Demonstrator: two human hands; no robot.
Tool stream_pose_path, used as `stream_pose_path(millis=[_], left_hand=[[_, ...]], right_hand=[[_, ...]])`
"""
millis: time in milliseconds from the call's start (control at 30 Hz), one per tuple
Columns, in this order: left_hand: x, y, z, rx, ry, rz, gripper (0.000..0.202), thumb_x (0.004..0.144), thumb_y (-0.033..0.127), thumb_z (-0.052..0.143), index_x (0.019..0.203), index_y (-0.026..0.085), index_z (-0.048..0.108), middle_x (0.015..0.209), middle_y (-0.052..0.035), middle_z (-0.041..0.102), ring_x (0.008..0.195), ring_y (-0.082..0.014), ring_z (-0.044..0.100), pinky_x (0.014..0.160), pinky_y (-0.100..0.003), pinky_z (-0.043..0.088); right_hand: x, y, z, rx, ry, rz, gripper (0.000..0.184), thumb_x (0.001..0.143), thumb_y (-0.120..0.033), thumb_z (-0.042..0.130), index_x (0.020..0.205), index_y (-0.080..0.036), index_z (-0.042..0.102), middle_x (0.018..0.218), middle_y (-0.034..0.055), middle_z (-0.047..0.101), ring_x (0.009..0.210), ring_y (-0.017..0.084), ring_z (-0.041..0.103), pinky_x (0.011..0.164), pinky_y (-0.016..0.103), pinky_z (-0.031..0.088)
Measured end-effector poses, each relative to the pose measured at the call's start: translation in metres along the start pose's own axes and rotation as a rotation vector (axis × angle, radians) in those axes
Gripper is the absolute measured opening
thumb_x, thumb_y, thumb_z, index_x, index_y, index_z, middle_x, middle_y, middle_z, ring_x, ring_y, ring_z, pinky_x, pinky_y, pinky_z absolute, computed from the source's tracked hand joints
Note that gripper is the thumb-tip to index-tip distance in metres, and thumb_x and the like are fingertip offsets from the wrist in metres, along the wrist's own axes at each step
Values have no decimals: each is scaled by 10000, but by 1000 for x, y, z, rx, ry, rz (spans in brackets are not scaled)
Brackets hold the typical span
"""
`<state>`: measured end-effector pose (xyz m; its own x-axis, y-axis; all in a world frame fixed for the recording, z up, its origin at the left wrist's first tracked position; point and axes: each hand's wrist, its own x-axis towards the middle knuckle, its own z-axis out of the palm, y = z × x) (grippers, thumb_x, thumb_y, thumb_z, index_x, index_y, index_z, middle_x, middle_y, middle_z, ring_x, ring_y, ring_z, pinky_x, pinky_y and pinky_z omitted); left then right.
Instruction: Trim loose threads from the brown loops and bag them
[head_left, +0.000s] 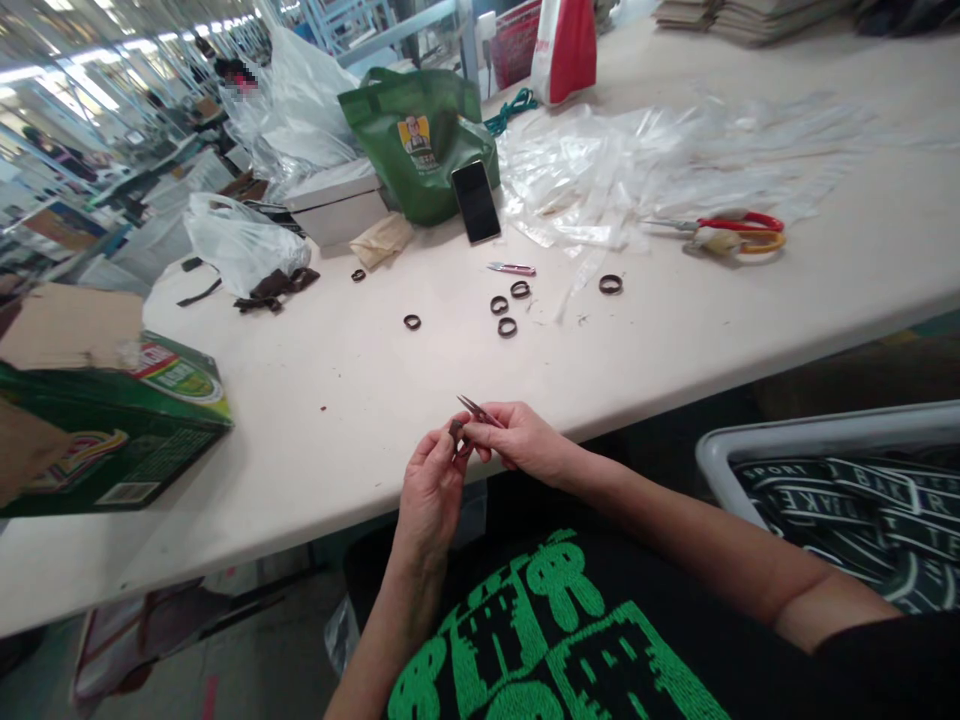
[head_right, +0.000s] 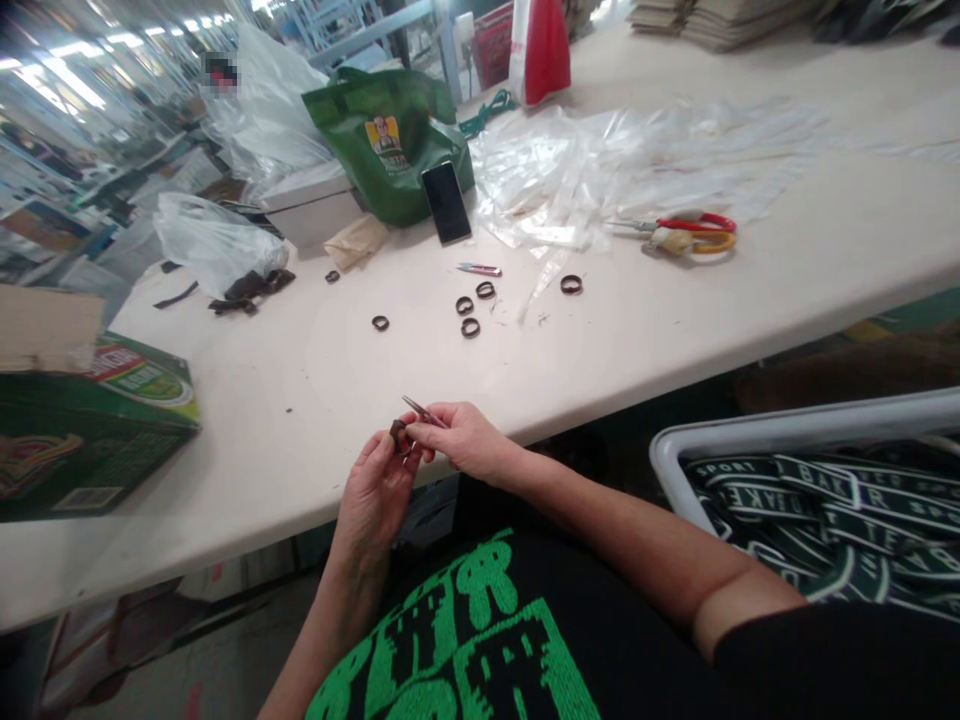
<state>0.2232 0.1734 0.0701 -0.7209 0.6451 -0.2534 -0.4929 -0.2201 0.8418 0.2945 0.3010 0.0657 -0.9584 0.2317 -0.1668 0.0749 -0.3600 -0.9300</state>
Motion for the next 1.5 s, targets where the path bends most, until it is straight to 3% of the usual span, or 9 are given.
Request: stream_pose_path(millis=[133, 300, 400, 567, 1000, 1267, 1500], left_hand=[[0, 0, 1, -27, -20, 19, 219, 716, 390, 800, 703, 203, 686, 836, -1, 721, 773, -146, 622, 766, -302, 500], [0, -1, -3, -39, 79, 15, 210, 676, 365, 826, 722, 212, 690, 853, -6, 726, 895, -163, 650, 892, -320, 492], [0, -2, -5, -16, 104, 10, 224, 668, 374, 830, 728, 211, 688, 864, -3, 731, 902, -157, 657, 914, -311, 479], [1, -6, -4, -29, 69, 22, 204, 681, 356, 836, 735, 204, 710, 851, 8, 731, 858, -127, 649, 900, -270, 475], [1, -11, -4, -23, 42, 15, 189, 709, 343, 831, 753, 186, 735, 836, -5, 722, 849, -126, 639, 878, -254, 468], [2, -10, -7, -37, -1, -27, 194, 724, 350, 823, 758, 185, 727, 868, -2, 723, 852, -121, 633, 862, -254, 487], [1, -9, -6, -72, -7, -67, 167, 742, 328, 799, 778, 182, 728, 862, -14, 715, 852, -130, 639, 860, -254, 493]], right_hand=[[0, 5, 3, -86, 19, -59, 455, 799, -605, 649, 771, -154, 600, 598, -30, 523, 524, 84, 429, 496, 222, 321], [-9, 6, -1, -233, 45, -144, 497, 904, -631, 487, 741, -168, 565, 630, -9, 545, 585, 113, 481, 586, 247, 377], [-14, 4, -3, -364, 63, -234, 473, 956, -571, 416, 745, -172, 559, 660, -3, 551, 633, 127, 502, 638, 259, 395], [-15, 1, -5, -542, 98, -288, 368, 954, -446, 444, 744, -172, 571, 621, -29, 486, 586, 112, 448, 575, 249, 337], [-13, 0, -8, -634, 113, -381, 336, 954, -410, 478, 785, -159, 624, 657, -13, 546, 620, 115, 494, 602, 242, 346], [-11, 4, -10, -571, 95, -304, 360, 956, -401, 459, 716, -160, 579, 624, -22, 524, 588, 104, 470, 575, 230, 338], [-11, 3, -10, -658, 110, -370, 305, 953, -379, 485, 789, -160, 619, 679, -3, 580, 633, 114, 514, 614, 238, 366]])
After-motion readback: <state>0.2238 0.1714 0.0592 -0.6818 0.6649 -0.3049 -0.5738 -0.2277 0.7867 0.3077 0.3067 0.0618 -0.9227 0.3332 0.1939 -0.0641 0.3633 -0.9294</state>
